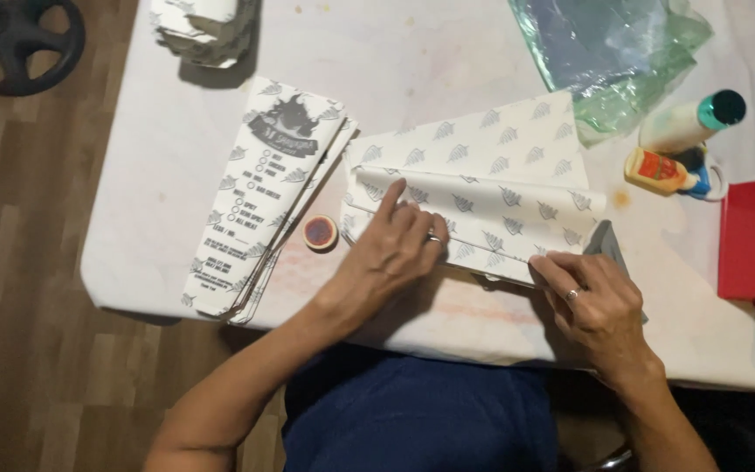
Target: Folding and creasing printed paper wrappers using a hand tool at a workstation
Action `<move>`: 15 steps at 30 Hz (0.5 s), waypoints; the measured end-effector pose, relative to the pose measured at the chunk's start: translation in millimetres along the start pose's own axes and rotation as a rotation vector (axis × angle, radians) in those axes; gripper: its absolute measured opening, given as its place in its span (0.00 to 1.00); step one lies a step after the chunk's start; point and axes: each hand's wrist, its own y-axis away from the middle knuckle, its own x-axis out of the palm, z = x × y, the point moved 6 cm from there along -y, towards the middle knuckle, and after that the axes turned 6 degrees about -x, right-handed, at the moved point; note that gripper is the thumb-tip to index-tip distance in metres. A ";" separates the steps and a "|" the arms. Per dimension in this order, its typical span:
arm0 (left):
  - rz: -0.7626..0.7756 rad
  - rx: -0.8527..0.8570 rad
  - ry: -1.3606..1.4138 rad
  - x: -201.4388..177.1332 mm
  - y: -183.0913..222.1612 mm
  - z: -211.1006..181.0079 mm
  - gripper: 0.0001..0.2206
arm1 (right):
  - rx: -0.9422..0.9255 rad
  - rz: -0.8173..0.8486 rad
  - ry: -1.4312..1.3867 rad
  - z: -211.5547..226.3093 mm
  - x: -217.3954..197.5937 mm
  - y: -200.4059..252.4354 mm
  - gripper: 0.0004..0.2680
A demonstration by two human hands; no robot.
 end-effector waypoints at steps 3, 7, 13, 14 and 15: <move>-0.076 -0.137 0.074 -26.2 0.8 -12.0 0.11 | 0.005 0.007 -0.006 -6.0 7.5 12.5 0.11; -0.142 -0.243 0.004 -27.5 4.1 -13.8 0.13 | 0.026 0.059 -0.057 -11.7 8.3 20.1 0.13; 0.013 -0.245 0.056 7.6 11.5 -22.6 0.36 | 0.160 0.257 -0.241 -27.7 14.4 -5.2 0.21; 0.029 -0.242 0.066 9.3 11.5 -22.9 0.38 | 0.123 0.253 -0.209 -27.6 17.5 -18.5 0.14; 0.045 -0.238 0.076 11.1 11.4 -23.4 0.39 | 0.087 0.248 -0.177 -27.6 20.5 -31.6 0.12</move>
